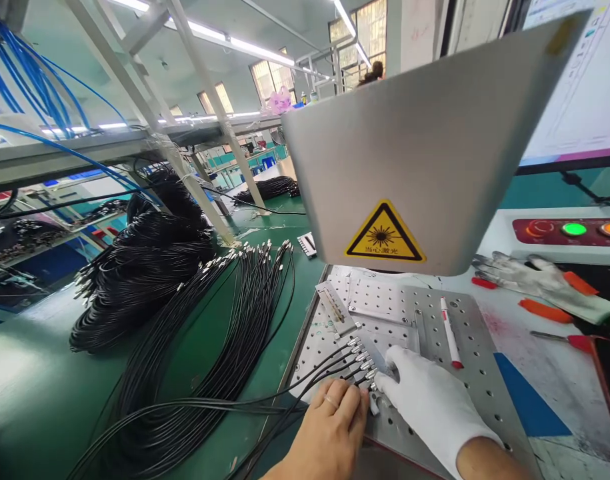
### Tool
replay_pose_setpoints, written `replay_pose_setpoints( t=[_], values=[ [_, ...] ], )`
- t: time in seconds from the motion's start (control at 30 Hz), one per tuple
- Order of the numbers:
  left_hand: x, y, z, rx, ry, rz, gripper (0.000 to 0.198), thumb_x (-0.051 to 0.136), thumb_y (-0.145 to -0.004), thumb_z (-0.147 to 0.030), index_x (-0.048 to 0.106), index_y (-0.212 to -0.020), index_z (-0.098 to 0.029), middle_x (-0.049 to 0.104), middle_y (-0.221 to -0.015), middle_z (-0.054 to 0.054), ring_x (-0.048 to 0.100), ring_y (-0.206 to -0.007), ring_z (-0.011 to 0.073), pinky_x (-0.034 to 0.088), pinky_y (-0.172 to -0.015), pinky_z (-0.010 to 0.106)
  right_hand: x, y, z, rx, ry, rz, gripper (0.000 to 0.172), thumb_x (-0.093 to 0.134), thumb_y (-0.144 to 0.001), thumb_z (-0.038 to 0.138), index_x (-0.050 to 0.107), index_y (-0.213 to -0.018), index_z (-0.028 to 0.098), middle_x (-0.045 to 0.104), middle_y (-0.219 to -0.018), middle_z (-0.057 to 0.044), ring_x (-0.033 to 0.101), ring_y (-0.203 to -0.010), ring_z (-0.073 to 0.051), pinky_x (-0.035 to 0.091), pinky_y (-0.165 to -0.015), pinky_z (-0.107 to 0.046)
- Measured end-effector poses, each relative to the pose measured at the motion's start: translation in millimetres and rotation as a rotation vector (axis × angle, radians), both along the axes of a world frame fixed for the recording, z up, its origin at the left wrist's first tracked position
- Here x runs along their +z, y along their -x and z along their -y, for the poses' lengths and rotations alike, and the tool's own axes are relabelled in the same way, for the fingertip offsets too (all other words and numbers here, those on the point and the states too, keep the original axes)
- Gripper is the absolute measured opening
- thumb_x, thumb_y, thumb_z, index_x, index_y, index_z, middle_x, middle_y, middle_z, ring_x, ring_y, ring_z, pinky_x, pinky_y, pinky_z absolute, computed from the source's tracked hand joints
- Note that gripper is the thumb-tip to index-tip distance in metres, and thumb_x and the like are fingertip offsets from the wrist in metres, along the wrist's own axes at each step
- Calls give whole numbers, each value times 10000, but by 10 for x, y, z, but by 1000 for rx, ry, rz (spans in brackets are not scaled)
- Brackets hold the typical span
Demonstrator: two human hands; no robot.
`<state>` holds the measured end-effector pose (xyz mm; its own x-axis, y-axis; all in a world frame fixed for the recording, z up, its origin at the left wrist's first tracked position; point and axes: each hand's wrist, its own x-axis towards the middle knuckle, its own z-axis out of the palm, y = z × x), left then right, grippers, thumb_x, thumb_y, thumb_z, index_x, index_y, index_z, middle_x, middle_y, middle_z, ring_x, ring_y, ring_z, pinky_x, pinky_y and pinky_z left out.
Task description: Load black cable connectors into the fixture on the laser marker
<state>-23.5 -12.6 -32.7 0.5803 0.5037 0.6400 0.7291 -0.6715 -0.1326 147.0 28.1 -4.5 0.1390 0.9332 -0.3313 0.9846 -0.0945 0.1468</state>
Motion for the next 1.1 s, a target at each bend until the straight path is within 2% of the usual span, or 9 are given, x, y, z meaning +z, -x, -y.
replay_pose_setpoints(
  t=[0.1, 0.17, 0.23, 0.47, 0.67, 0.77, 0.87, 0.93, 1.1],
  values=[
    [10, -22, -21, -9, -16, 24, 369, 277, -1012, -206, 620, -1010, -68, 493, -840, 30, 445, -785, 157, 381, -834, 317, 90, 10, -13, -38, 199, -71, 764, 16, -849, 665, 452, -1297, 225, 485, -958, 59, 246, -781, 279, 163, -775, 192],
    [2, -32, -30, -9, -13, 27, 392, 258, -1020, -203, 625, -976, -72, 505, -852, 28, 455, -801, 154, 382, -852, 314, 151, 9, -38, -69, 317, -127, 621, 75, -835, 626, 432, -1278, 377, 447, -1084, 157, 141, -632, 212, 121, -622, 55],
    [-19, -35, -34, -6, 3, 21, 402, 260, -1022, -190, 634, -935, -72, 522, -879, 27, 464, -820, 147, 385, -881, 312, 195, 2, -73, -68, 363, -160, 537, 114, -819, 600, 436, -1221, 446, 412, -1110, 213, 63, -569, 152, 72, -556, -65],
    [-92, -46, -27, 0, 46, 42, 448, 237, -1032, -186, 660, -956, -60, 572, -949, 26, 485, -911, 146, 374, -955, 297, 148, -28, -184, 8, 378, -148, 567, 145, -806, 560, 466, -1228, 358, 448, -1050, 165, 45, -563, 153, 7, -561, -100],
    [-76, -57, -18, -7, 69, 15, 417, 276, -1007, -174, 639, -822, -82, 537, -927, 45, 455, -885, 160, 371, -956, 289, 70, -67, -195, 4, 385, -64, 633, 67, -790, 619, 437, -1255, 404, 449, -1070, 150, 93, -584, 159, 80, -583, -21],
    [-64, -31, -25, -18, 59, 10, 416, 285, -1007, -190, 615, -774, -94, 500, -892, 49, 432, -866, 161, 384, -919, 279, 91, -80, -209, 14, 362, -30, 667, 47, -761, 636, 430, -1261, 416, 442, -1114, 133, 193, -650, 192, 230, -667, 47],
    [-65, -3, -27, -21, 34, -13, 348, 347, -990, -219, 642, -853, -95, 490, -921, 55, 433, -891, 168, 399, -899, 283, 126, -63, -246, 24, 375, 12, 746, 33, -715, 709, 411, -1294, 429, 415, -1195, 86, 364, -872, 199, 456, -1012, -37],
    [-69, 1, -19, -3, 41, -57, 284, 413, -963, -228, 657, -913, -92, 481, -949, 61, 430, -906, 170, 411, -894, 287, 145, -38, -267, 32, 419, 9, 750, 34, -709, 712, 388, -1310, 435, 397, -1228, 56, 414, -1015, 158, 446, -1145, -164],
    [-74, -8, 0, -5, 57, -106, 265, 473, -930, -261, 673, -921, -86, 486, -959, 75, 441, -906, 181, 432, -888, 299, 172, 4, -259, 24, 427, 6, 701, 16, -742, 671, 369, -1308, 456, 372, -1264, 53, 409, -1082, 137, 424, -1164, -204]
  ],
)
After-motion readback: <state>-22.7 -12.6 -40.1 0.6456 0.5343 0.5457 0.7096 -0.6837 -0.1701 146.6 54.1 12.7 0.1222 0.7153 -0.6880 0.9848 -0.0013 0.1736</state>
